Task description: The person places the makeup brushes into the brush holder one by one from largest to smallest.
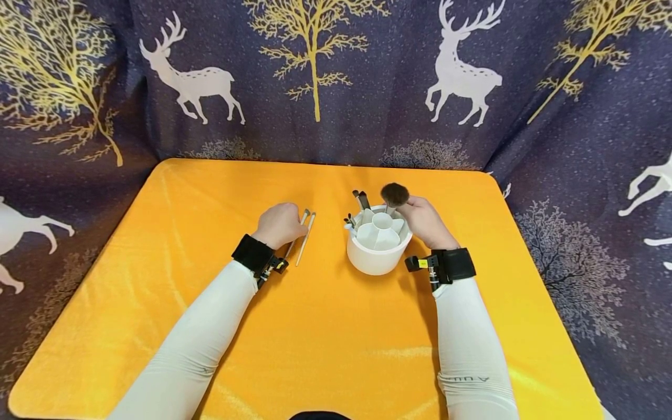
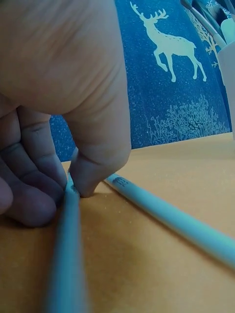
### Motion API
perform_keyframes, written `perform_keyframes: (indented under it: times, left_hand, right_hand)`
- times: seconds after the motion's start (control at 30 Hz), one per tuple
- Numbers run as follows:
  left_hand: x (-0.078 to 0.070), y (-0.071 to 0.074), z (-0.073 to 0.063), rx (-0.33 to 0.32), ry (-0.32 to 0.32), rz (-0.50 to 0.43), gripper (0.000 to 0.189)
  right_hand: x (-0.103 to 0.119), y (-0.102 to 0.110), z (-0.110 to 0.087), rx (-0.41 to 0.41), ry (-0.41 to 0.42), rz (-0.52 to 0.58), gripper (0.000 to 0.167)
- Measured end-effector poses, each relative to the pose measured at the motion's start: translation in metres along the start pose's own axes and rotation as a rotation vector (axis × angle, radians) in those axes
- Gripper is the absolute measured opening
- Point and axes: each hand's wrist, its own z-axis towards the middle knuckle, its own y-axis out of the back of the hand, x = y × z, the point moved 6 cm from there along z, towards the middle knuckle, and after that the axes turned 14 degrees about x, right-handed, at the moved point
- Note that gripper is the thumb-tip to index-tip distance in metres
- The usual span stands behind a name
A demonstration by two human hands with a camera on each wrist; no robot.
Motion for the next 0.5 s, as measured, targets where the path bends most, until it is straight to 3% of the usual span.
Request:
perform_keyframes:
  times: [0.5]
  left_hand:
    - [0.0087, 0.0031, 0.0034, -0.005, -0.025, -0.053, 0.039]
  right_hand:
    - [-0.0001, -0.0011, 0.0016, 0.027, -0.019, 0.010, 0.051]
